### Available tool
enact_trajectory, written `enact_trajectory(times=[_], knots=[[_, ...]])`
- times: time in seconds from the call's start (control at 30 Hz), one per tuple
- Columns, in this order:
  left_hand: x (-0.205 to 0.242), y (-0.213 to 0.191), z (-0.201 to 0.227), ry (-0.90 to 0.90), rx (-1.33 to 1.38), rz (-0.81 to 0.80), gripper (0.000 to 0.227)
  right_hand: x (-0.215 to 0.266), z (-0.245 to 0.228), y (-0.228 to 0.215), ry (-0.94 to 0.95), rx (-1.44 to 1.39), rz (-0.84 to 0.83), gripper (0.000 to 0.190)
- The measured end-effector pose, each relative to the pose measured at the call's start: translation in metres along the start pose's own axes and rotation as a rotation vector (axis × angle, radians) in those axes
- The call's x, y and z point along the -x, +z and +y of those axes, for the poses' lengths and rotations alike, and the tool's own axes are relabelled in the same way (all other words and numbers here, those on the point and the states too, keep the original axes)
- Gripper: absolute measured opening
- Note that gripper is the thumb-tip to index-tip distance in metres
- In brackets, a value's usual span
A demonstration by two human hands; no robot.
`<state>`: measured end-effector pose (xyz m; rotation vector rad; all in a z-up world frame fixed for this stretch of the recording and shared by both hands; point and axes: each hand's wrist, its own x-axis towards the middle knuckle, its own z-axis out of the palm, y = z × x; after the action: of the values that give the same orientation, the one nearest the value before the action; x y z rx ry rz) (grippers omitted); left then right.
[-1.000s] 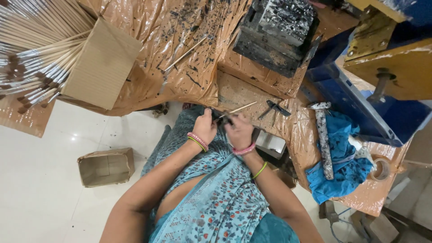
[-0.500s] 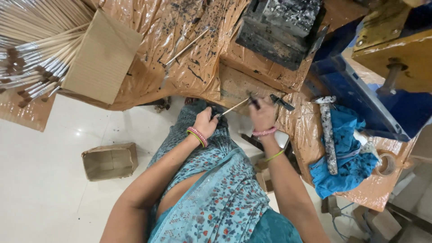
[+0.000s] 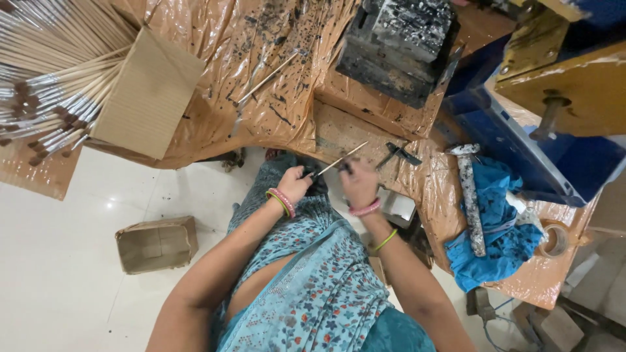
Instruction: The person measures a wooden stick with a metal ruler, then uses a machine to attach a black tip to the stick. They repeat this process, handling the sticks and operating the machine to produce finished items.
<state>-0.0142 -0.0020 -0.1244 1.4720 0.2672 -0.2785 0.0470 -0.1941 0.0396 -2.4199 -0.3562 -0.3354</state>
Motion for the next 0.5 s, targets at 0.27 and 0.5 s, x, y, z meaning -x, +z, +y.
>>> enact_trajectory(times=[0.27,0.5], knots=[[0.013,0.003,0.027,-0.27,0.301,-0.024,0.012,-0.013,0.036,-0.003,-0.027,-0.048,-0.092,0.024],[0.015,-0.017,0.055,-0.126,0.232,0.008,0.013,-0.014,-0.022,-0.017,-0.13,-0.225,-0.094,0.029]])
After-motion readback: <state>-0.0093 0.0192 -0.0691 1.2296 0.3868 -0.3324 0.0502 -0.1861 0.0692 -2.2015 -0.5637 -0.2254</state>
